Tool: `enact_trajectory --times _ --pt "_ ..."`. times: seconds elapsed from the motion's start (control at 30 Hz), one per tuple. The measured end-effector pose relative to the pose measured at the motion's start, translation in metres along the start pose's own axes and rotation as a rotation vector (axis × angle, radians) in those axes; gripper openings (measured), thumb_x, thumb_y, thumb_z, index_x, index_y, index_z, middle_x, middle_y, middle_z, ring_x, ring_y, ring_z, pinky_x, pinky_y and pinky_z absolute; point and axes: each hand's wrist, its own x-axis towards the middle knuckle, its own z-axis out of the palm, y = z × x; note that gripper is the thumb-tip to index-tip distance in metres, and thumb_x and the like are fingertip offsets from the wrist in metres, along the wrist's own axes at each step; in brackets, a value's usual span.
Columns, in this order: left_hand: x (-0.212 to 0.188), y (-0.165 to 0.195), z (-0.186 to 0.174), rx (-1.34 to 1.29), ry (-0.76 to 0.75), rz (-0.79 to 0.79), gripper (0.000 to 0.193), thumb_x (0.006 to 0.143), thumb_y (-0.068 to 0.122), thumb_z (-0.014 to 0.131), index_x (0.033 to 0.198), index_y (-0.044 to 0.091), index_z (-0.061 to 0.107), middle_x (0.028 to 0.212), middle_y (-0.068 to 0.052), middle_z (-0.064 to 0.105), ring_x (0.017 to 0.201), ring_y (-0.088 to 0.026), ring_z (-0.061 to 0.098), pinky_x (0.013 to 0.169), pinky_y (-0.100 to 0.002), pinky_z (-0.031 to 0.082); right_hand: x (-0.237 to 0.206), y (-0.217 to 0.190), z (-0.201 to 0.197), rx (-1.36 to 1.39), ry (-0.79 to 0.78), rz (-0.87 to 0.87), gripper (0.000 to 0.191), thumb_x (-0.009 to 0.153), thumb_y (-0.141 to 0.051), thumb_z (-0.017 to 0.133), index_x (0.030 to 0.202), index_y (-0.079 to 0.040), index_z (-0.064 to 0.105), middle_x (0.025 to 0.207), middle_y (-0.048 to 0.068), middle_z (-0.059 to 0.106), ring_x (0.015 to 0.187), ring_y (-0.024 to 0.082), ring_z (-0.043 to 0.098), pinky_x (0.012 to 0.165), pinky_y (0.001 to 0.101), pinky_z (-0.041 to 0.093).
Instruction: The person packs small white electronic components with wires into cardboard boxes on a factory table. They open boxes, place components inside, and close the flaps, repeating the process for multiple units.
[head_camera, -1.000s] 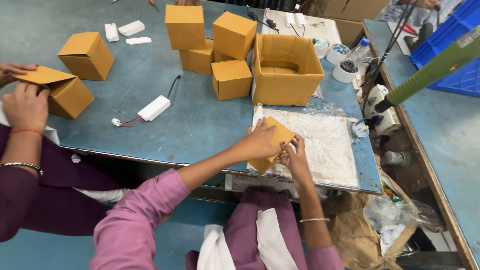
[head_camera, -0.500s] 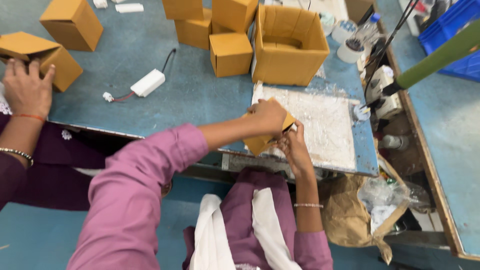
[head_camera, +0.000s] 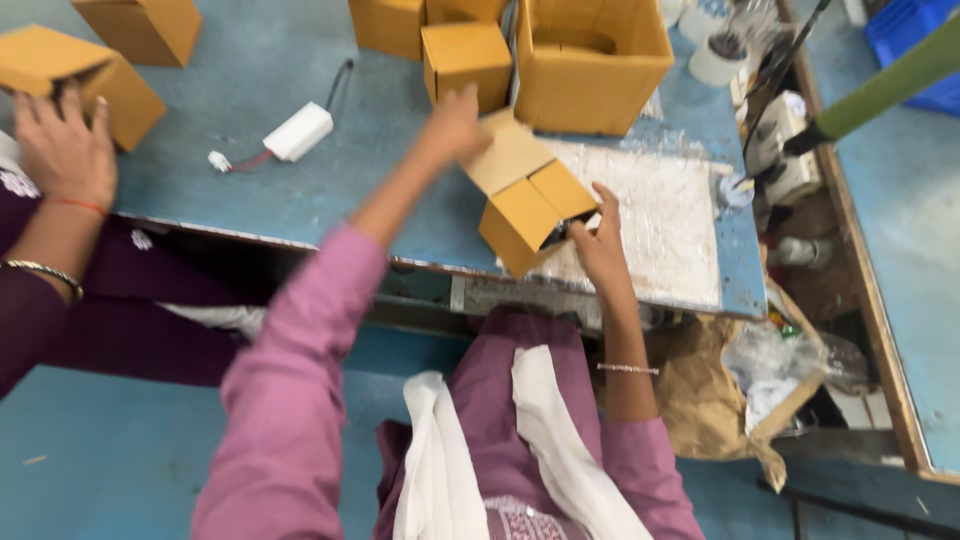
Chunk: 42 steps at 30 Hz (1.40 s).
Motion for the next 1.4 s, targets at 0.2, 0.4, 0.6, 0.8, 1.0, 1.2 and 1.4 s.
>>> enact_trajectory --times 0.2,0.4,0.6,0.8,1.0,1.2,1.4 --pt "-0.093 0.041 0.087 0.008 0.337 0.048 0.100 0.072 0.026 0.081 0.152 -0.005 0.030 0.163 -0.037 -0.005 0.154 -0.052 -0.008 0.120 -0.069 0.001 0.011 0.006 0.000 -0.481 0.260 -0.168 0.033 0.096 -0.030 0.066 0.116 -0.003 0.070 0.097 0.015 0.074 0.089 0.028 0.062 0.076 0.0433 0.052" --pt "-0.098 0.056 0.093 -0.327 0.202 -0.005 0.102 0.069 0.025 0.079 0.155 0.003 0.028 0.163 -0.030 -0.001 0.155 -0.042 -0.005 0.119 -0.062 0.004 0.009 0.020 -0.020 0.053 0.224 0.233 0.046 0.107 -0.037 0.060 0.092 0.005 0.070 0.077 0.016 0.066 0.067 0.022 0.063 0.062 0.0431 0.050" --pt "-0.098 -0.022 0.078 -1.544 -0.028 0.220 0.088 0.075 -0.004 0.054 0.161 0.005 0.036 0.172 -0.022 0.022 0.161 -0.028 0.019 0.121 -0.036 0.033 -0.009 -0.035 -0.023 -0.447 0.373 -0.288 0.045 0.081 -0.018 0.078 0.117 0.005 0.062 0.098 0.017 0.065 0.091 0.029 0.061 0.074 0.0431 0.050" --pt "-0.126 -0.064 0.089 -1.506 0.009 0.155 0.082 0.088 0.005 0.066 0.160 0.013 0.026 0.163 -0.021 0.034 0.148 -0.030 0.038 0.119 -0.038 0.036 0.003 -0.104 -0.006 -0.498 -0.197 -0.342 0.017 0.091 -0.018 0.071 0.103 -0.006 0.074 0.098 0.012 0.070 0.096 0.030 0.065 0.087 0.0398 0.050" --pt "-0.115 -0.078 0.091 -1.138 0.233 0.119 0.073 0.093 0.023 0.073 0.154 0.007 0.037 0.157 -0.022 0.041 0.149 -0.031 0.037 0.122 -0.045 0.030 0.038 -0.098 0.039 -0.565 -0.265 -0.498 0.023 0.085 -0.027 0.080 0.089 -0.005 0.080 0.087 0.014 0.069 0.085 0.033 0.065 0.077 0.0411 0.051" --pt "-0.101 -0.140 0.001 -0.026 0.951 -0.227 0.070 0.086 0.026 0.082 0.137 -0.007 0.047 0.142 -0.036 0.042 0.132 -0.049 0.037 0.108 -0.056 0.029 0.035 -0.066 0.051 -0.108 -0.253 -0.166 0.021 0.089 -0.021 0.075 0.095 -0.001 0.078 0.089 0.009 0.073 0.076 0.015 0.066 0.069 0.0291 0.052" --pt "-0.063 -0.165 -0.075 0.060 0.694 -0.236 0.064 0.084 0.020 0.080 0.134 -0.005 0.050 0.133 -0.026 0.057 0.129 -0.044 0.051 0.110 -0.049 0.040 0.025 -0.062 0.042 0.257 -0.312 0.128 0.018 0.100 -0.018 0.062 0.101 -0.003 0.071 0.093 0.004 0.075 0.071 0.005 0.056 0.059 0.0218 0.042"
